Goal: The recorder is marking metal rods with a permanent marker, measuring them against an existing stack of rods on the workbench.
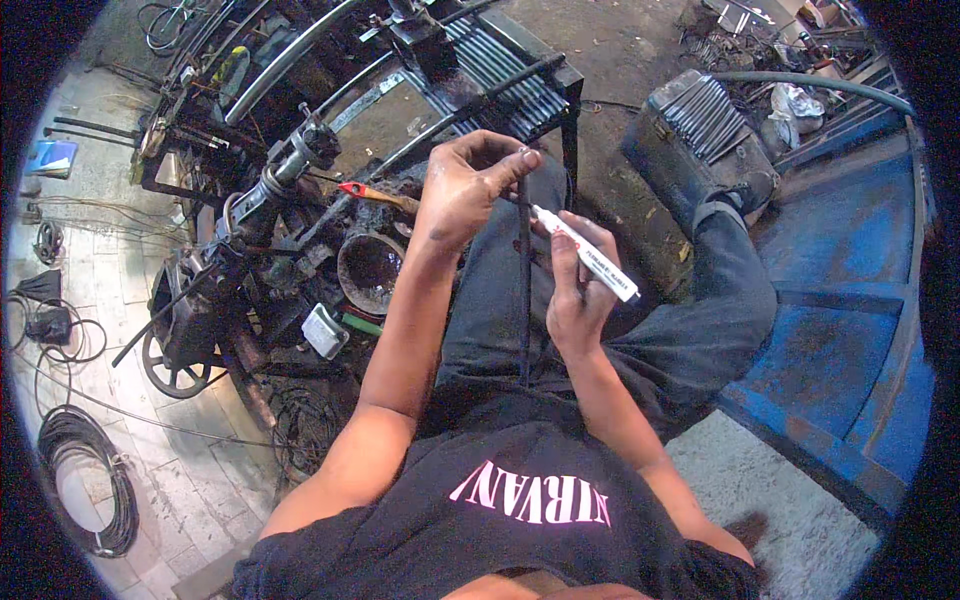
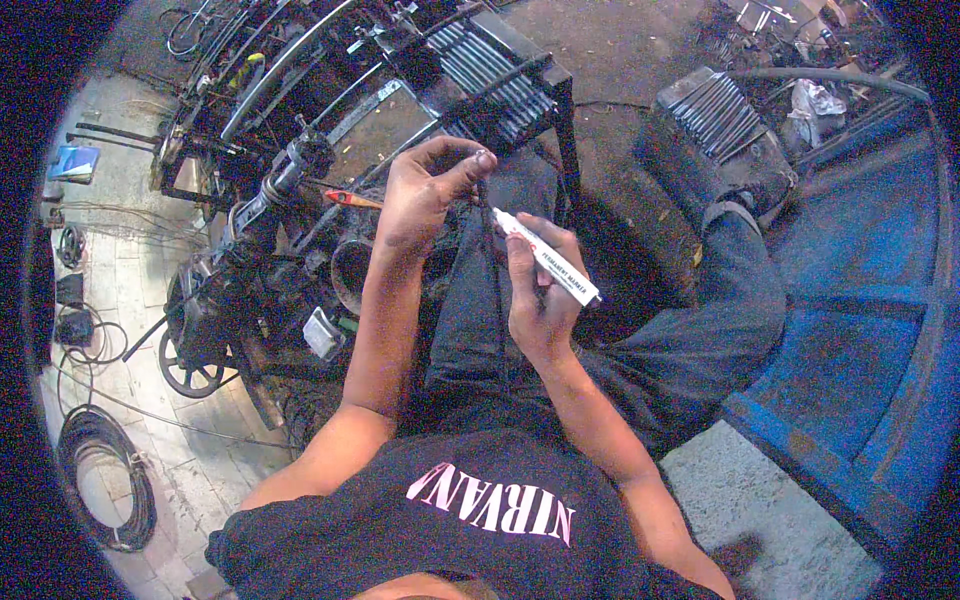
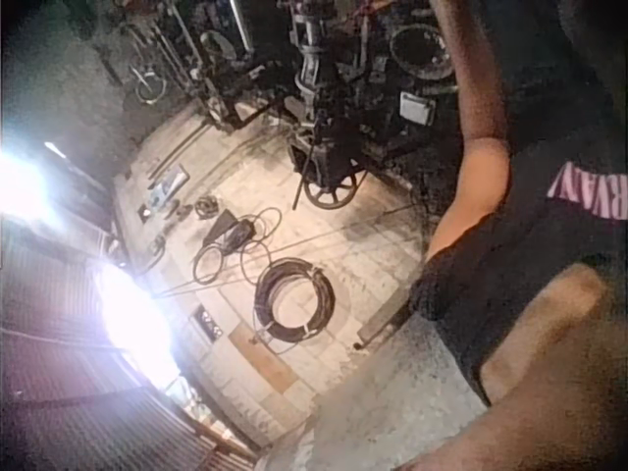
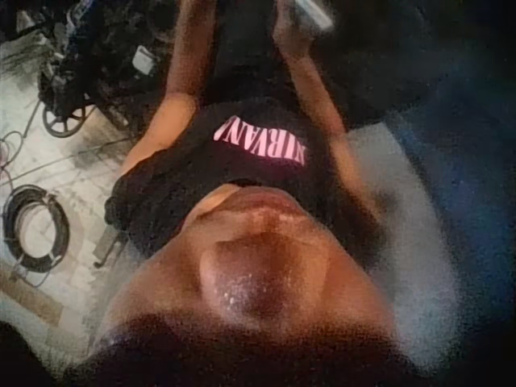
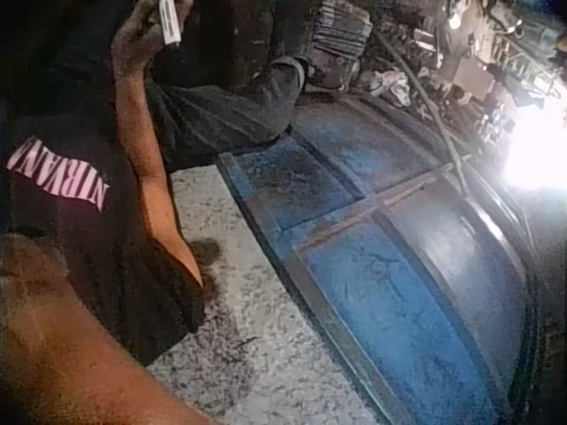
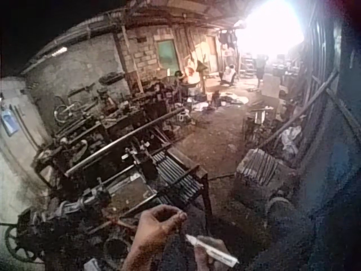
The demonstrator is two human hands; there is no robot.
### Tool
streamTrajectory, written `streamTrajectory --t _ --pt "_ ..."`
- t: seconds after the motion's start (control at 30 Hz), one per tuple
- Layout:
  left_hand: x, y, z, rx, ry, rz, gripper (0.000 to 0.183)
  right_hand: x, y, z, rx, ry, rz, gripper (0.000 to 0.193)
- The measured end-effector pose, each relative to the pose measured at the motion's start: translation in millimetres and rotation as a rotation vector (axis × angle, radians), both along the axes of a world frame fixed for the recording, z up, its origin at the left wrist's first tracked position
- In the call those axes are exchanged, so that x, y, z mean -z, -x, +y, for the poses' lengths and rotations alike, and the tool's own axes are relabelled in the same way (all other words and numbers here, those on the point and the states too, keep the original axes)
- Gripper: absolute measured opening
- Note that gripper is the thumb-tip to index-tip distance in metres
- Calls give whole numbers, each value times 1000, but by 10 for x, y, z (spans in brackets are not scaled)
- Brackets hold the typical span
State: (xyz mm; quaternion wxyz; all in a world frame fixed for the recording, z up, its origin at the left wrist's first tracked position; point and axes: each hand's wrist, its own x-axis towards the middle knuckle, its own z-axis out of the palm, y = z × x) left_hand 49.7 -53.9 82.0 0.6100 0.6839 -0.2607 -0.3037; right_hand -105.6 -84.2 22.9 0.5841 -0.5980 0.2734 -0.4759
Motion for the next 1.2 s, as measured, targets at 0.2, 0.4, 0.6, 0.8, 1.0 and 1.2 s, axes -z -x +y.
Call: streamTrajectory --t 0.2,0.4,0.6,0.8,1.0,1.2 --pt "31 -12 23 -17 32 10 22 -53 -17 14 7 -100 -82 19" --pt "77 -38 28 3 92 78 22 -49 32 -5 0 80 54 19" --pt "68 -47 61 18 103 121 24 -107 -29 38 3 -23 -6 20" --pt "71 -44 66 49 160 168 23 33 20 6 12 47 21 21" --pt "49 -40 73 63 175 271 21 -93 -25 38 -3 -37 18 20" --pt "30 -57 90 85 155 215 21 -56 62 22 2 11 102 20"
